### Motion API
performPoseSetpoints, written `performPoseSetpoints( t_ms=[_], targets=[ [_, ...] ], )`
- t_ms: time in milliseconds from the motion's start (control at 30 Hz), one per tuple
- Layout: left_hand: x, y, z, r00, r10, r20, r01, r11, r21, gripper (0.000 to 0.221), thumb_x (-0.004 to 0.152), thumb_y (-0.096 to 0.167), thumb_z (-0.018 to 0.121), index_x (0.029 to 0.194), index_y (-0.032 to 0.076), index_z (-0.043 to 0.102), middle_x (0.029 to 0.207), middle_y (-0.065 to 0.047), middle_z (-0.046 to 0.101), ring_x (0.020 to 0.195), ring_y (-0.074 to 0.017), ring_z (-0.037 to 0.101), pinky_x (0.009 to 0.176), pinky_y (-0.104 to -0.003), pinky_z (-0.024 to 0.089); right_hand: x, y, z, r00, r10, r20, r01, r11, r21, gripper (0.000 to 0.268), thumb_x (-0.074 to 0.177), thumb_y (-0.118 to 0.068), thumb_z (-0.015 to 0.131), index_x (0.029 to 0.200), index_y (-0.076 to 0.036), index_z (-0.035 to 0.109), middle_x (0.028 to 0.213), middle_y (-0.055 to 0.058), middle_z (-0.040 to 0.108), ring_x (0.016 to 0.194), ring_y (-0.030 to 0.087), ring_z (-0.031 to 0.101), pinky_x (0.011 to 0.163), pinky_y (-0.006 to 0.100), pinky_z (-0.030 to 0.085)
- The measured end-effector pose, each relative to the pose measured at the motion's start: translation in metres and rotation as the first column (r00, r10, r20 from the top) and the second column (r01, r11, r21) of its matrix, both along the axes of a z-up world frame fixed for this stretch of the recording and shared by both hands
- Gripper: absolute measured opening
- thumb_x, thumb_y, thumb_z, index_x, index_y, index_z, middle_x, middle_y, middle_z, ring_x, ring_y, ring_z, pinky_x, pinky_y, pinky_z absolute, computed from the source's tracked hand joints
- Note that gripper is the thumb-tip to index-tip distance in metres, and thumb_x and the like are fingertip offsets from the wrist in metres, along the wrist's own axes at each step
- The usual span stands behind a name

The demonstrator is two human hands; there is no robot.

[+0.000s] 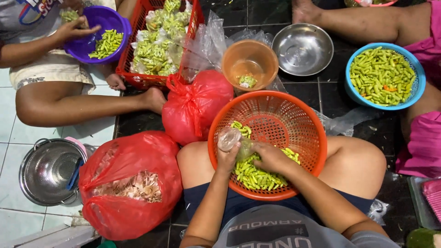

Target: Workers are sitting on the floor, manually sorting and packing small green chilies into plastic bags.

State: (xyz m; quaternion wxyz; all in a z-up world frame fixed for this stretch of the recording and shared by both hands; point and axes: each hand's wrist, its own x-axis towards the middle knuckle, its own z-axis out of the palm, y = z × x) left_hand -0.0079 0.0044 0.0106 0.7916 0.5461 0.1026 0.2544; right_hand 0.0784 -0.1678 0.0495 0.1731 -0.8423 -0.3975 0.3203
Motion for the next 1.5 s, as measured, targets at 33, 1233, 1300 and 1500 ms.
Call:
performPoseSetpoints(
  t_ms=[33, 1233, 1300, 1500],
  targets=[
    [0.000, -0.001, 0.001, 1.000, 0.014, -0.004, -0.014, 1.000, 0.002, 0.064, 0.087, 0.024, 0.078, 0.138, 0.007, 0.045, 0.098, -0.016, 0.076, 0.095, -0.0190, 0.073, 0.089, -0.037, 0.057, 0.003, 0.000, 0.012, 1.000, 0.016, 0.016, -0.016, 1.000, -0.017, 0.050, 0.086, -0.036, 0.070, 0.128, -0.011, 0.065, 0.136, 0.015, 0.063, 0.127, 0.040, 0.060, 0.101, 0.049, 0.054],
    [0.011, -0.003, -0.025, 0.977, -0.181, -0.115, 0.152, 0.963, -0.221, 0.071, 0.075, 0.017, 0.091, 0.134, 0.002, 0.055, 0.119, -0.018, 0.073, 0.109, -0.0203, 0.070, 0.096, -0.042, 0.054, 0.323, 0.115, -0.050, 0.890, 0.342, 0.302, -0.243, 0.915, -0.321, 0.056, 0.088, -0.034, 0.071, 0.138, -0.011, 0.060, 0.146, 0.014, 0.051, 0.128, 0.043, 0.057, 0.108, 0.051, 0.050],
    [0.012, -0.004, -0.026, 0.983, -0.165, -0.086, 0.144, 0.967, -0.212, 0.070, 0.075, 0.015, 0.091, 0.134, 0.001, 0.055, 0.118, -0.019, 0.073, 0.108, -0.0213, 0.070, 0.096, -0.043, 0.054, 0.300, 0.105, -0.003, 0.956, 0.136, 0.260, -0.131, 0.991, -0.037, 0.051, 0.087, -0.016, 0.074, 0.132, 0.007, 0.063, 0.127, 0.035, 0.062, 0.116, 0.056, 0.061, 0.102, 0.059, 0.051],
    [0.012, 0.007, 0.006, 0.935, -0.180, 0.306, 0.271, 0.918, -0.288, 0.066, 0.077, -0.008, 0.070, 0.134, 0.007, 0.040, 0.119, -0.016, 0.062, 0.109, -0.0303, 0.067, 0.102, -0.047, 0.057, 0.142, 0.043, 0.138, 0.782, -0.283, 0.556, -0.002, 0.890, 0.455, 0.028, 0.096, 0.006, 0.074, 0.123, 0.006, 0.067, 0.101, 0.018, 0.065, 0.080, 0.029, 0.062, 0.072, 0.038, 0.052]
  ],
)
